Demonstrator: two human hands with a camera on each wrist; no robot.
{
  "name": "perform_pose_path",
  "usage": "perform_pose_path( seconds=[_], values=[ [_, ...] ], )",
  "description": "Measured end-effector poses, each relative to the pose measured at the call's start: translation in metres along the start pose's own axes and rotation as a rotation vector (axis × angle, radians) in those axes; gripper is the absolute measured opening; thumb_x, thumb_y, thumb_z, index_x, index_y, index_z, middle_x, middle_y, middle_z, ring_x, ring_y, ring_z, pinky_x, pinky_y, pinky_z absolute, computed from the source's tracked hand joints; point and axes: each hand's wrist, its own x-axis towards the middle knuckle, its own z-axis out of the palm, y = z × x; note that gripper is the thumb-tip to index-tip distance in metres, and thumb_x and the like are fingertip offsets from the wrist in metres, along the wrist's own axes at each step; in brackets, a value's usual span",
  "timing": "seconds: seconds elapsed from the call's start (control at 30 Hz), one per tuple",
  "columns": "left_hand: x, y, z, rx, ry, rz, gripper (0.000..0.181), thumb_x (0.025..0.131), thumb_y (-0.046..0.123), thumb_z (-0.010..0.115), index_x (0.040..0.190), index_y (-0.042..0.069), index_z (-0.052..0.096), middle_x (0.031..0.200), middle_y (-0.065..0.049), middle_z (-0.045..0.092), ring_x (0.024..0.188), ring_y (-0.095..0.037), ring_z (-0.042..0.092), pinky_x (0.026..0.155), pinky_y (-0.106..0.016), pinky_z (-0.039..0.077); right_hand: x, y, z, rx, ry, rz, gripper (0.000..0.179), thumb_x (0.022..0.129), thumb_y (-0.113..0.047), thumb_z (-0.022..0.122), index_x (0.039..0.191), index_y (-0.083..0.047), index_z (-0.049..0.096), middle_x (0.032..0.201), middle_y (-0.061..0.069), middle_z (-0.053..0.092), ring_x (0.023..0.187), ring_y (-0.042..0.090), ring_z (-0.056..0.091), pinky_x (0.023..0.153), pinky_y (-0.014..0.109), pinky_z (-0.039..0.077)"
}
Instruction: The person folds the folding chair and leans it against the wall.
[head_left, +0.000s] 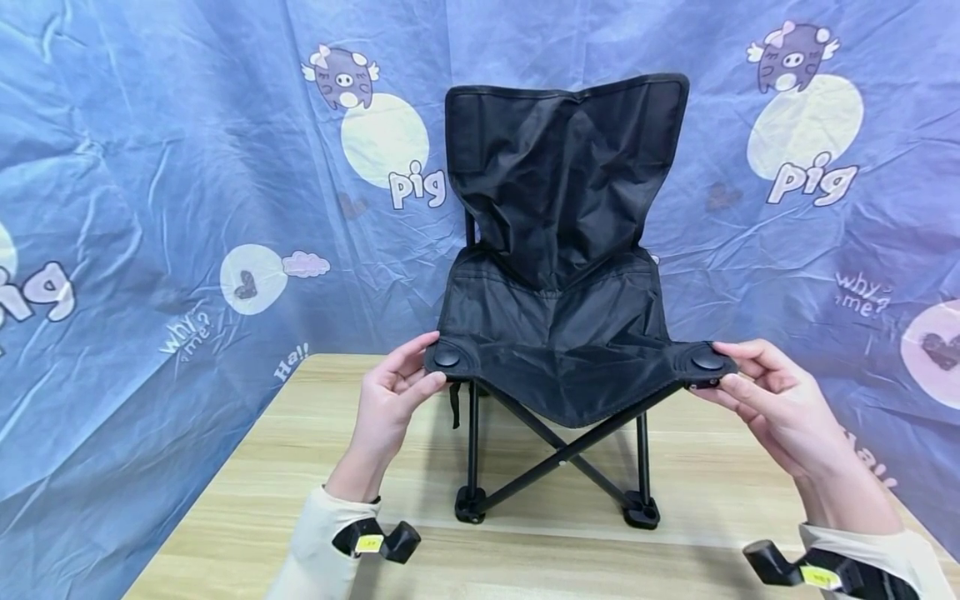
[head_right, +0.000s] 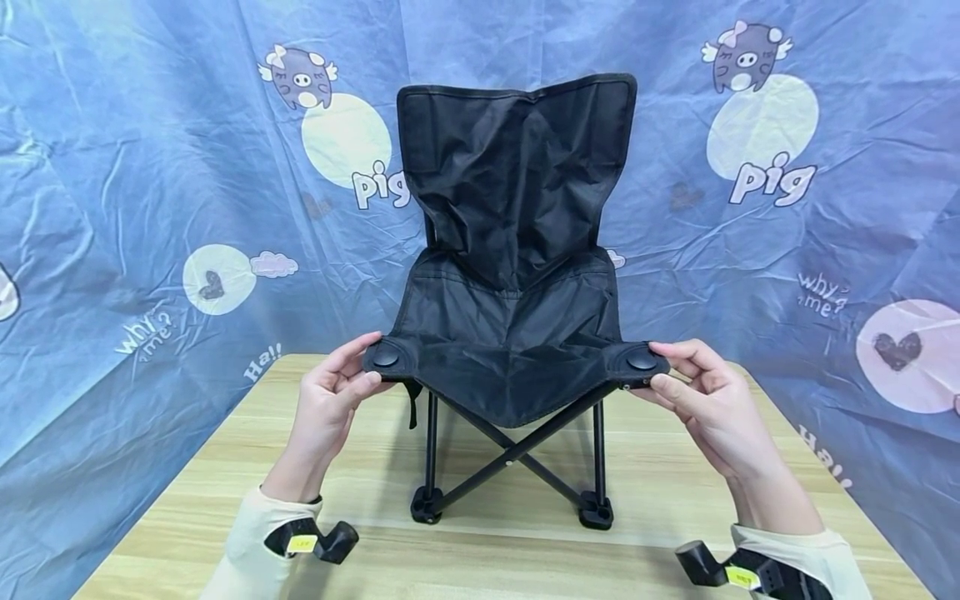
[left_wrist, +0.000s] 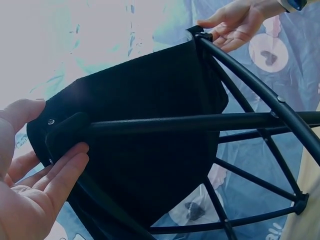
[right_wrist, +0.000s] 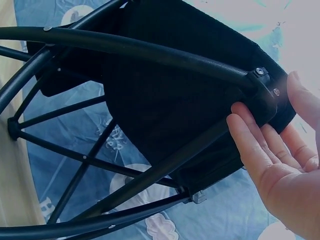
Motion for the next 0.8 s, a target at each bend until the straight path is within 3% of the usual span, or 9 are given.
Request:
perform_pose_path(
  seconds=[0.23,0.6,0.8],
  values=[
    [0.002,0.002,0.003,0.0,0.008,0.003,0.045,0.084,-0.014,0.064,0.128,-0.006,0.062,0.107,-0.005,0.071,0.096,-0.016,0.07,0.079,-0.028,0.06,0.005,0.002,0.0,0.081,-0.018,-0.027,0.037,0.097,0.022,0.034,0.13,0.015,0.05,0.124,0.026,0.062,0.115,0.031,0.063,0.097,0.041,0.053],
    [0.007,0.007,0.012,0.014,0.022,-0.006,0.046,0.084,-0.013,0.064,0.13,-0.009,0.059,0.104,-0.006,0.071,0.091,-0.016,0.071,0.077,-0.031,0.061,0.013,-0.004,0.008,-0.043,0.014,0.003,0.039,0.098,0.019,0.037,0.129,0.006,0.056,0.119,0.018,0.066,0.111,0.024,0.066,0.094,0.036,0.055],
    [0.009,0.009,0.014,-0.003,0.021,-0.009,0.047,0.085,-0.011,0.066,0.131,-0.012,0.057,0.104,-0.006,0.072,0.088,-0.016,0.072,0.076,-0.031,0.061,0.016,-0.002,0.008,0.034,0.003,-0.021,0.037,0.097,0.021,0.036,0.129,0.012,0.053,0.12,0.024,0.064,0.112,0.029,0.065,0.094,0.039,0.055]
  ],
)
